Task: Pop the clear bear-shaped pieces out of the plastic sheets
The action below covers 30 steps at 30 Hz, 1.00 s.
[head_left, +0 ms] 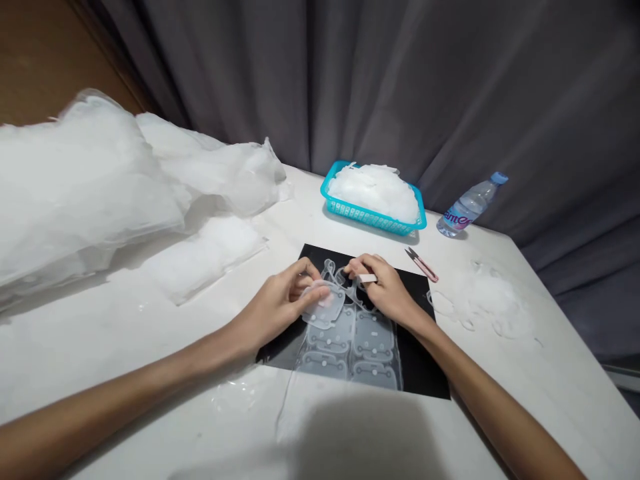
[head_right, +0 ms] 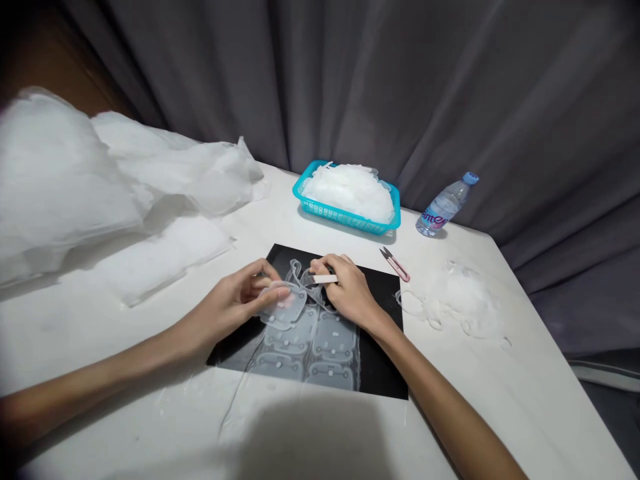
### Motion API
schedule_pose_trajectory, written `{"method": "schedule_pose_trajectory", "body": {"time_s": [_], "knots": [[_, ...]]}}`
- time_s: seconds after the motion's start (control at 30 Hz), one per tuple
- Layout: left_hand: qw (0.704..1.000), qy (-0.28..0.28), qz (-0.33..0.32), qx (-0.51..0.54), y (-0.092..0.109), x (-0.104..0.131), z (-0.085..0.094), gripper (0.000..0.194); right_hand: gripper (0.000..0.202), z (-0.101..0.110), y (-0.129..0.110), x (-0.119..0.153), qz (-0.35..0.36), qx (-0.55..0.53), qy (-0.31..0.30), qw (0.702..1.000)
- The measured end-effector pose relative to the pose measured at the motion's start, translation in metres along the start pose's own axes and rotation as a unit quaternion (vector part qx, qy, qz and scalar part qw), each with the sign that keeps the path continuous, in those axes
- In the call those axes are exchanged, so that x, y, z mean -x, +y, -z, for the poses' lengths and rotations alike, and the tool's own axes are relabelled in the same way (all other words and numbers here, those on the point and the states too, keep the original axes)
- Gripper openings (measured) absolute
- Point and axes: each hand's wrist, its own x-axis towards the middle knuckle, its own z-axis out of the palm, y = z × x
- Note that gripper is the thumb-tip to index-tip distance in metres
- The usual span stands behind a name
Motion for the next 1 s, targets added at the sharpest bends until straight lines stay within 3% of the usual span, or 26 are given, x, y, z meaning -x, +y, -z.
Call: {"method": "schedule_pose_trajectory", "body": {"time_s": [0.1, 0.2, 0.3, 0.47, 0.57, 0.67, 0.8, 1.0], "knots": [[0.995, -0.008, 0.032, 0.097, 0.000, -0.005, -0.001, 0.028, 0.018, 0.015, -0.005, 0.005, 0.012, -0.019, -0.077, 0.997], [0.990, -0.021, 0.055, 0.131, -0.006, -0.007, -0.003, 0.036, 0.010, 0.022, -0.012, 0.008, 0.032, -0.041, -0.145, 0.988], [0.990, -0.031, 0.067, 0.122, -0.012, -0.010, -0.002, 0.042, 0.011, 0.025, -0.018, 0.008, 0.028, -0.081, -0.167, 0.982], [0.986, -0.069, 0.082, 0.126, -0.010, -0.012, -0.001, 0.033, 0.013, 0.033, -0.023, 0.007, 0.025, -0.112, -0.195, 0.974], [0.981, -0.088, 0.099, 0.138, -0.012, -0.012, -0.002, 0.034, 0.012, 0.032, -0.022, 0.009, 0.043, -0.079, -0.189, 0.978], [0.973, -0.112, 0.122, 0.160, -0.018, -0.013, -0.004, 0.038, 0.012, 0.023, -0.016, 0.012, 0.100, 0.021, -0.158, 0.982], [0.972, -0.095, 0.139, 0.163, -0.018, -0.014, -0.004, 0.039, 0.015, 0.011, -0.008, 0.012, 0.162, 0.144, -0.111, 0.970], [0.971, -0.099, 0.126, 0.177, -0.009, -0.013, 0.001, 0.034, 0.013, 0.020, -0.014, 0.012, 0.160, 0.100, -0.093, 0.978]]}}
